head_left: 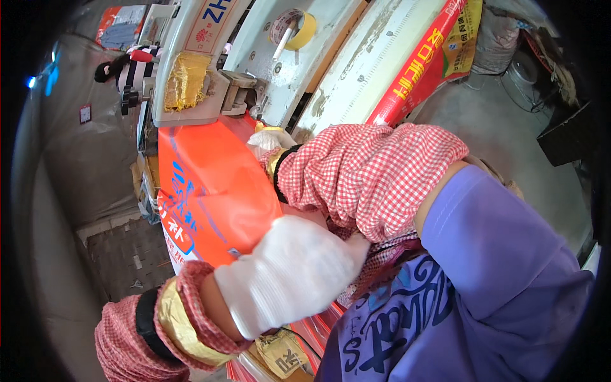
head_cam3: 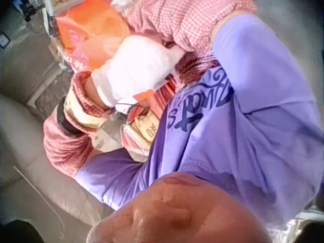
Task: The person inserts a plastic liner into a large red and white woven bag by hand and then places the assembled bag onto a stack, repeating the process for several more bags.
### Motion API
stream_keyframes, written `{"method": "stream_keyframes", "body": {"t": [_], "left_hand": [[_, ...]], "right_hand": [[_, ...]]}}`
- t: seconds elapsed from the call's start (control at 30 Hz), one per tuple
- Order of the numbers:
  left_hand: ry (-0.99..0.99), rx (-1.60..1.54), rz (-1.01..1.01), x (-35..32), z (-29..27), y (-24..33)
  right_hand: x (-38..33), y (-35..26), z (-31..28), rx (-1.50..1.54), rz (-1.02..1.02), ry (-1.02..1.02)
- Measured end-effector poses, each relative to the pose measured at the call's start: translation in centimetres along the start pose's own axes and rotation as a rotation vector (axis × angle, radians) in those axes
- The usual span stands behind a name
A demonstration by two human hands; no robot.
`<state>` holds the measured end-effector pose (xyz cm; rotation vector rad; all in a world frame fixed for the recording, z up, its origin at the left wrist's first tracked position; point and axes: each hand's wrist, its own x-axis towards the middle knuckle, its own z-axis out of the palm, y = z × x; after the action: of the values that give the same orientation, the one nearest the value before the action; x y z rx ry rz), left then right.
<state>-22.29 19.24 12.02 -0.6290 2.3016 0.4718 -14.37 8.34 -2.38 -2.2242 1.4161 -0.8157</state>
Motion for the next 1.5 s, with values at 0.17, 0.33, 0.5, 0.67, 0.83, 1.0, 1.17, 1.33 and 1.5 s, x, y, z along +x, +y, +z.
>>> {"method": "stream_keyframes", "body": {"t": [0.17, 0.33, 0.5, 0.67, 0.83, 1.0, 1.17, 1.33, 1.5], "left_hand": [[-0.08, 0.083, -0.081, -2.5, -3.7, -5.4], [0.013, 0.409, -0.1, -7.6, -5.9, -10.6], [0.251, 0.039, 0.134, -4.7, 1.8, -2.4], [0.145, 0.137, -0.169, -1.4, 4.5, -6.3], [0.307, 0.236, -0.425, -0.4, 7.0, -13.9], [0.852, 0.042, -0.666, -4.1, 12.4, -23.5], [0.662, 0.104, -0.356, -12.0, 12.5, -16.4], [0.882, 0.638, -0.762, -22.5, 6.9, -5.2], [1.572, 0.201, -0.823, -27.8, 12.3, -7.4]], "right_hand": [[-0.5, -0.8, -0.4, -0.014, -0.013, 0.001], [-2.8, 2.7, -0.6, -0.043, -0.014, -0.018], [-4.8, 4.1, -1.0, -0.142, -0.09, 0.099], [-2.8, 4.0, -2.4, -0.108, -0.085, -0.155], [-0.2, 6.9, 0.0, 0.569, 0.018, -0.38], [-1.0, 1.1, -3.7, 0.496, 0.011, -0.383], [-0.1, 0.2, -0.5, 0.011, -0.422, -0.08], [2.2, -3.8, 0.0, -0.238, -0.439, -0.45], [-1.4, -10.2, -1.3, 0.205, -0.341, -0.507]]}}
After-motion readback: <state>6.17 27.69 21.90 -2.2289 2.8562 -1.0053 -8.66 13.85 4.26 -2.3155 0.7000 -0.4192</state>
